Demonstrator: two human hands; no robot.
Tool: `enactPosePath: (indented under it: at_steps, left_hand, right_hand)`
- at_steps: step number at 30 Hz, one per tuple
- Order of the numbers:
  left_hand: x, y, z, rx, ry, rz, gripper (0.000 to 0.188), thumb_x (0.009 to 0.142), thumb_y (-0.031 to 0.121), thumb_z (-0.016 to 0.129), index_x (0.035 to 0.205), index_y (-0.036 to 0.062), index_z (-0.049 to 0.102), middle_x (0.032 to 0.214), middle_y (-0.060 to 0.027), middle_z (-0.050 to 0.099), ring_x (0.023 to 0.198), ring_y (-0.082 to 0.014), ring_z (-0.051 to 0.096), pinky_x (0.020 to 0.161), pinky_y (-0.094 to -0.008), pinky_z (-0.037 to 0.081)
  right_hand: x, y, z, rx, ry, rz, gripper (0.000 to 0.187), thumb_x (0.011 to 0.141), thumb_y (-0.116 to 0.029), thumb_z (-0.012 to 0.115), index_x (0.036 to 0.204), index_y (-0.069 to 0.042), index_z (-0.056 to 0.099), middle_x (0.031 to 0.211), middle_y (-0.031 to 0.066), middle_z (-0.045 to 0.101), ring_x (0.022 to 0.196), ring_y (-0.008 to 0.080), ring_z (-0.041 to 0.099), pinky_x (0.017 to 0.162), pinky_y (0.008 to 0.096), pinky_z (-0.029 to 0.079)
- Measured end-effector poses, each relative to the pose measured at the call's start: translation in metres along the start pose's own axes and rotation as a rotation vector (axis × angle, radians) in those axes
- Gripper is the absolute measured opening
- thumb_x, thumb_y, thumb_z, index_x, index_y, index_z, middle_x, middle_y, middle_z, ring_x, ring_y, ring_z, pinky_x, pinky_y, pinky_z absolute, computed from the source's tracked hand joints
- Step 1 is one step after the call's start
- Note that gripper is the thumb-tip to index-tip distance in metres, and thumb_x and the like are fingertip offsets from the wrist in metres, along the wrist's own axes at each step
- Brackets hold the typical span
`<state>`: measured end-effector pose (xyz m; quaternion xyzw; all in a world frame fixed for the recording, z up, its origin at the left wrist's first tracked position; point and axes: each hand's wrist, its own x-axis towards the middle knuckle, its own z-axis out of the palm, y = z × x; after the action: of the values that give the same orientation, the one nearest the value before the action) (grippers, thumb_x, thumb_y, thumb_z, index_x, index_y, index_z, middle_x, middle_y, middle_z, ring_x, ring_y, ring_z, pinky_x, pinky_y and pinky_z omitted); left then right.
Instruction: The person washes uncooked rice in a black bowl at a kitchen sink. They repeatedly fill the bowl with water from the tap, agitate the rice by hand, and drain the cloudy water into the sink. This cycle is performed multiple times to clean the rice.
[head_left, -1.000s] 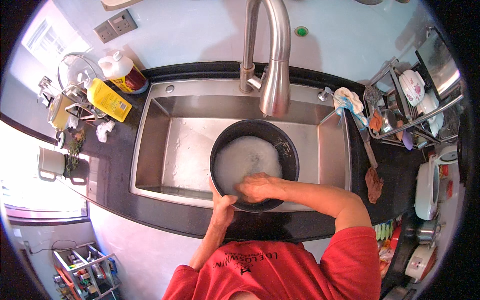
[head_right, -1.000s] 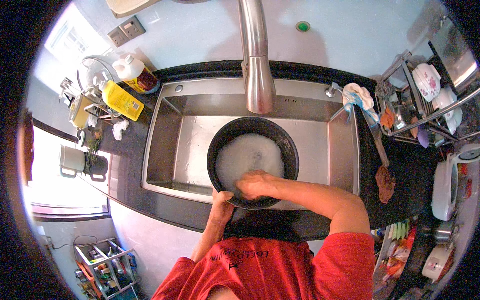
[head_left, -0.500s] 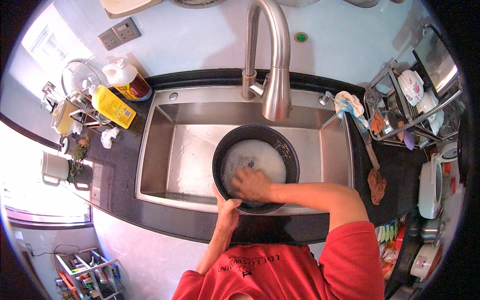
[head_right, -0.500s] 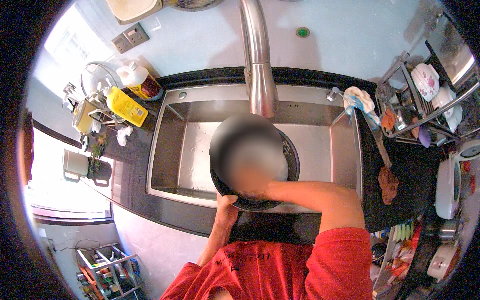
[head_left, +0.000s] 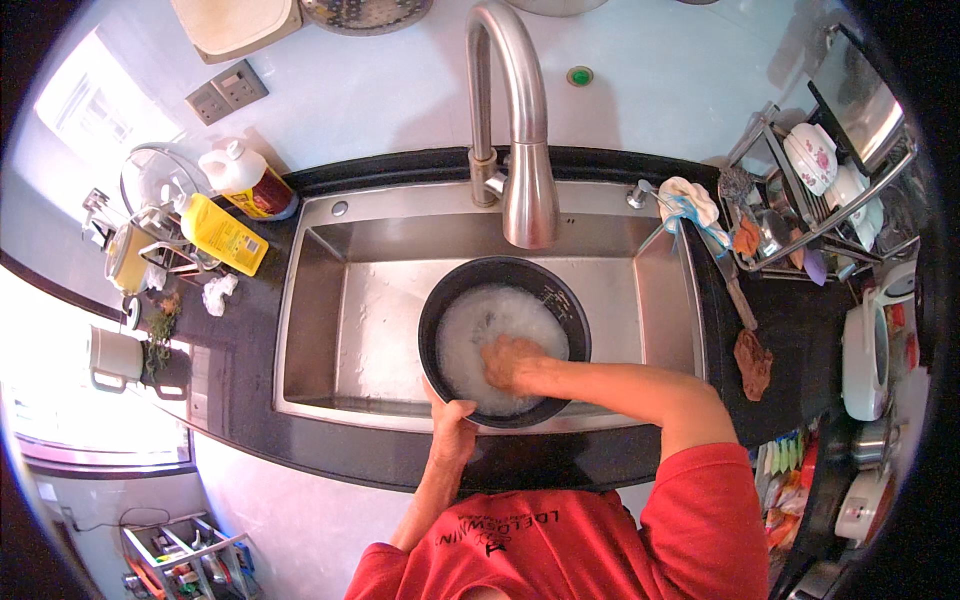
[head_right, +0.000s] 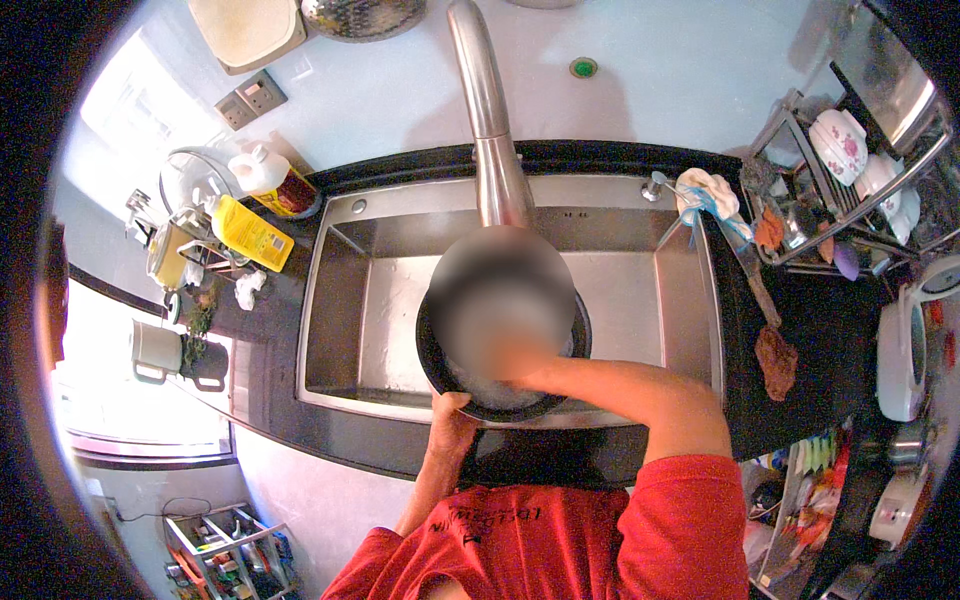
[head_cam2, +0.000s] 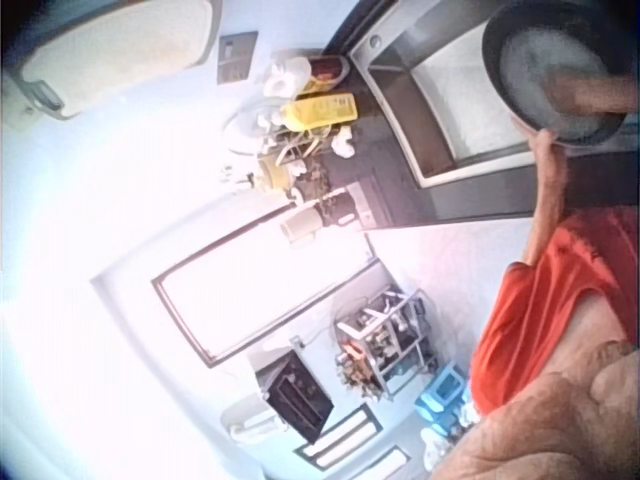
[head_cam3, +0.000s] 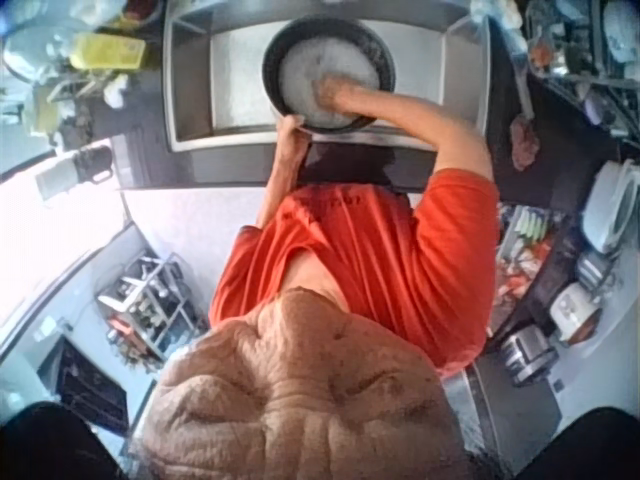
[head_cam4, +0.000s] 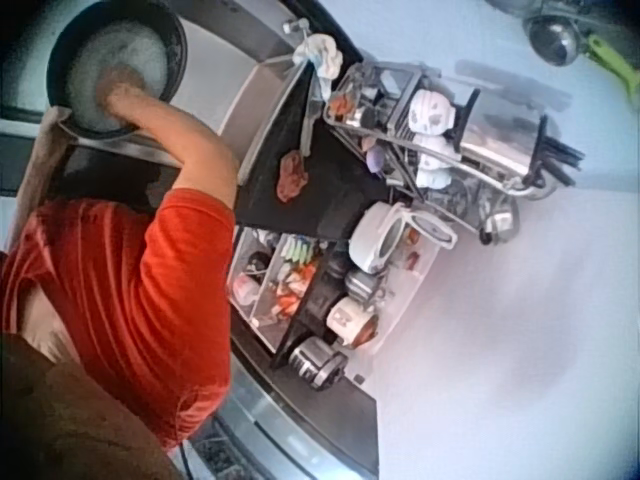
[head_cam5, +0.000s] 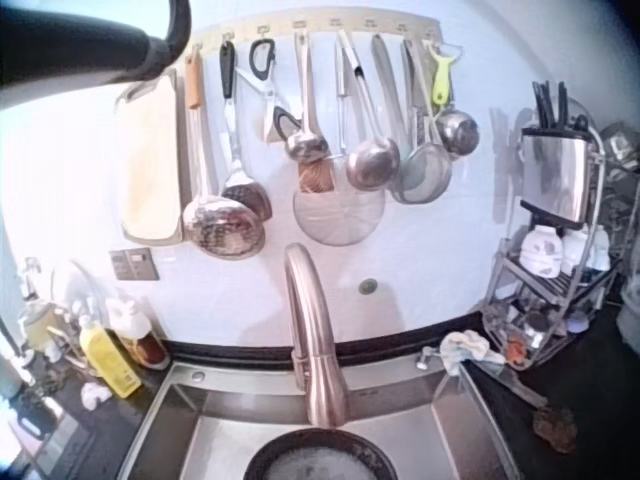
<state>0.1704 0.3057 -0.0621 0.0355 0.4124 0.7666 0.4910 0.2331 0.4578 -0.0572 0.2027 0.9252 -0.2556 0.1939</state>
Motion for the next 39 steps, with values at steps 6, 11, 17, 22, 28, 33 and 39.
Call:
enactPosePath:
  at_steps: [6, 11, 17, 22, 28, 33, 39]
  left_hand:
    - [0.000, -0.010, -0.018, 0.087, 0.024, 0.055, 0.069, 0.064, 0.012, 0.055, 0.130, 0.0064, 0.035, 0.116, -0.0099, 0.048, 0.109, -0.0265, 0.049, 0.093, -0.0421, 0.044]
    - [-0.004, 0.000, 0.000, 0.034, -0.016, -0.009, 0.081, 0.060, 0.013, 0.057, 0.135, 0.0156, 0.026, 0.129, -0.0088, 0.037, 0.119, -0.0267, 0.038, 0.101, -0.0431, 0.033]
    - [-0.006, -0.003, -0.003, -0.039, 0.079, -0.026, 0.063, 0.067, 0.017, 0.058, 0.127, 0.0070, 0.042, 0.119, -0.0094, 0.053, 0.108, -0.0275, 0.053, 0.090, -0.0448, 0.046]
    - [-0.001, -0.004, -0.022, -0.003, 0.088, -0.113, 0.060, 0.066, 0.020, 0.060, 0.122, 0.0045, 0.047, 0.116, -0.0090, 0.056, 0.107, -0.0272, 0.054, 0.090, -0.0442, 0.046]
    - [-0.012, 0.030, 0.004, -0.010, 0.098, -0.026, 0.063, 0.065, 0.018, 0.059, 0.125, 0.0079, 0.046, 0.121, -0.0092, 0.054, 0.109, -0.0280, 0.054, 0.093, -0.0457, 0.044]
    - [-0.016, 0.056, -0.003, 0.041, 0.072, 0.097, 0.063, 0.065, 0.015, 0.057, 0.126, 0.0070, 0.045, 0.121, -0.0094, 0.054, 0.109, -0.0291, 0.053, 0.095, -0.0470, 0.043]
    - [-0.027, 0.085, 0.012, 0.255, 0.007, 0.298, 0.071, 0.065, 0.012, 0.057, 0.132, 0.0104, 0.038, 0.123, -0.0091, 0.050, 0.110, -0.0287, 0.052, 0.094, -0.0448, 0.046]
  right_hand:
    - [-0.003, -0.011, -0.013, -0.151, -0.046, -0.270, 0.028, 0.080, -0.020, 0.055, 0.102, -0.005, 0.063, 0.102, 0.0222, 0.061, 0.092, 0.0387, 0.062, 0.078, 0.0481, 0.051]
    - [0.063, 0.048, 0.015, -0.359, 0.555, -0.095, 0.024, 0.078, -0.016, 0.055, 0.094, -0.001, 0.065, 0.098, 0.0199, 0.063, 0.088, 0.0360, 0.063, 0.076, 0.0459, 0.052]
    - [0.000, 0.013, -0.007, -0.018, 0.075, -0.175, 0.015, 0.082, -0.014, 0.056, 0.091, -0.004, 0.063, 0.088, 0.0134, 0.063, 0.080, 0.0268, 0.060, 0.069, 0.0387, 0.050]
    - [-0.027, -0.017, -0.051, 0.168, 0.045, -0.473, 0.014, 0.077, -0.014, 0.057, 0.085, -0.004, 0.064, 0.090, 0.0175, 0.064, 0.084, 0.0345, 0.063, 0.073, 0.0457, 0.050]
    - [-0.032, -0.020, -0.047, -0.085, 0.634, -0.379, 0.012, 0.078, -0.016, 0.059, 0.084, -0.008, 0.064, 0.092, 0.0121, 0.061, 0.090, 0.0306, 0.059, 0.078, 0.0414, 0.047]
    - [-0.035, -0.004, -0.063, 0.399, 1.198, -0.433, 0.009, 0.074, -0.008, 0.062, 0.083, -0.006, 0.062, 0.088, 0.0089, 0.059, 0.089, 0.0276, 0.056, 0.077, 0.0387, 0.046]
    - [-0.002, 0.044, -0.032, 1.692, 1.206, 0.026, 0.023, 0.089, -0.028, 0.056, 0.087, -0.006, 0.060, 0.081, 0.0004, 0.058, 0.075, 0.0137, 0.055, 0.068, 0.0283, 0.045]
